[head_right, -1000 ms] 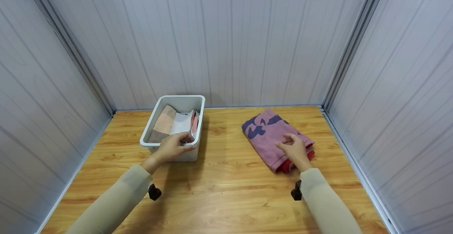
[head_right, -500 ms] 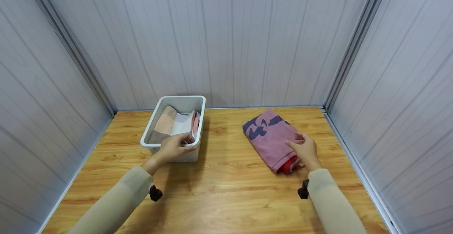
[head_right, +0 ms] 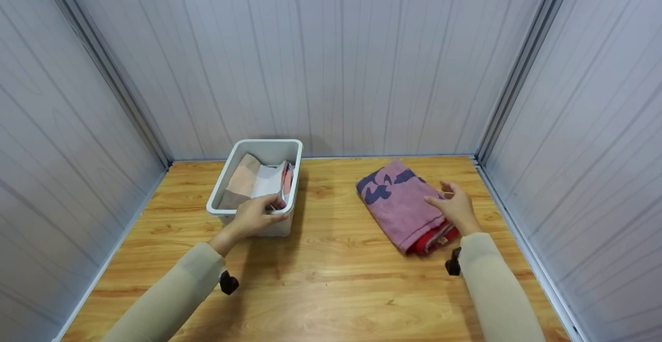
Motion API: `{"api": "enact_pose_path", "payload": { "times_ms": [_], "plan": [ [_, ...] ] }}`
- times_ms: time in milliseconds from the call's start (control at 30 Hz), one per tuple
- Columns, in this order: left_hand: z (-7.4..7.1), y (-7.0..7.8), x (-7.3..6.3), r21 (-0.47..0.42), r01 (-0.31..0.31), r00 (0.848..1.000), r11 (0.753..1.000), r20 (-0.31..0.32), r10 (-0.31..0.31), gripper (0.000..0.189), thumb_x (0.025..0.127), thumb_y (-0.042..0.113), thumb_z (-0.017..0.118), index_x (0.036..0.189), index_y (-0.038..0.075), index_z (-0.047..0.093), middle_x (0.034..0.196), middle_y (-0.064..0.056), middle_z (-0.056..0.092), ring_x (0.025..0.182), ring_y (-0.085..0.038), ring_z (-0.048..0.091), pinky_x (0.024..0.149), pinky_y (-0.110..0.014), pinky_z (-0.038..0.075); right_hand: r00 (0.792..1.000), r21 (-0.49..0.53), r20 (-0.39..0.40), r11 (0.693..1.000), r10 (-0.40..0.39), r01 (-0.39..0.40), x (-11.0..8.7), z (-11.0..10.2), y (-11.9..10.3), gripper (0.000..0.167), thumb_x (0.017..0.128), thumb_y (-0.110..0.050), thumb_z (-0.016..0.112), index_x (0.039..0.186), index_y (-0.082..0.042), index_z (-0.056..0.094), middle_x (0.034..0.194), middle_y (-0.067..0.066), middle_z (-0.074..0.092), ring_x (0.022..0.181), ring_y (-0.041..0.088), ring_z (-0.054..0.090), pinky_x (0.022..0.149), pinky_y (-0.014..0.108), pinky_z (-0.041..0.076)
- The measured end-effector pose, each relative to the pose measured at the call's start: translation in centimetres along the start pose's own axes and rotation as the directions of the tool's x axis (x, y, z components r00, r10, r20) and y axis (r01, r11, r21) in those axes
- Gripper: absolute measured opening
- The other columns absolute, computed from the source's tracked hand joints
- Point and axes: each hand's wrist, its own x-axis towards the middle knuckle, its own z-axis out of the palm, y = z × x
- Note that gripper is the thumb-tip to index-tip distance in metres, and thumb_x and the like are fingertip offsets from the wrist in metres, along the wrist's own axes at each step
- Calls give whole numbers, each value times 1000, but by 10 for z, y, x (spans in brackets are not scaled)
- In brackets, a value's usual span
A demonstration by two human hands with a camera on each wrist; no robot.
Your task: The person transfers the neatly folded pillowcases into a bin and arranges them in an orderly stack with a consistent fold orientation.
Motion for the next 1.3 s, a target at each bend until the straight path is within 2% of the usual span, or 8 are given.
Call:
{"api": "enact_pose_path", "payload": {
  "times_ms": [100,200,300,600,767,1000,1233,1300],
  "plan": [
    [1,0,0,8,8,1000,1000,3,-8,20,92,34,83,103,19,75,100,4,79,92,-16,70,85,-43,54,1000,-25,27,1000,-4,5,5,-5,3,91,104,-41,74,169,2,28,169,34,34,155,53,36,105,36,54],
    [1,0,0,10,12,1000,1000,8,-12,20,93,34,82,104,20,75,101,4,79,93,-16,70,86,-44,54,999,-51,39,999,-12,14,9,-8,8,91,104,-39,74,168,4,27,168,37,33,155,56,32,117,58,45],
    [1,0,1,1,13,1000,1000,8,-13,18,93,32,83,104,19,75,102,3,79,94,-17,71,86,-45,54,999,-67,49,998,-17,21,13,-10,12,91,104,-35,74,168,7,25,169,39,29,156,59,28,121,68,39],
    [0,0,1,11,-3,1000,1000,0,3,19,92,32,83,103,19,75,102,2,79,95,-19,73,86,-47,55,994,-126,100,992,40,-27,16,-11,36,104,103,-42,74,170,8,12,173,41,12,158,64,14,125,74,26],
    [0,2,1,7,-5,1000,1000,7,5,18,93,31,83,104,19,74,104,2,80,96,-19,73,87,-48,55,993,-112,96,992,65,-54,13,-8,50,106,102,-43,75,169,10,12,172,42,13,157,62,22,126,71,30],
    [1,2,2,15,-2,1000,1000,6,2,17,93,29,83,104,20,75,104,3,80,96,-18,73,85,-47,56,996,-126,64,991,61,-52,13,-5,68,100,101,-37,76,164,16,20,166,46,25,150,60,35,125,68,33],
    [1,1,0,21,-2,1000,1000,3,2,18,93,31,83,103,19,75,103,3,79,93,-17,72,83,-45,54,990,-108,83,989,115,-106,15,-1,81,104,103,-41,72,164,18,13,168,46,20,156,61,24,129,69,23],
    [1,0,0,22,2,1000,1000,1,-2,18,93,32,83,103,20,75,103,3,79,93,-17,72,83,-45,54,988,-100,83,987,130,-122,14,2,82,100,104,-41,71,165,17,16,167,45,23,156,60,27,129,69,24]
  ]
}}
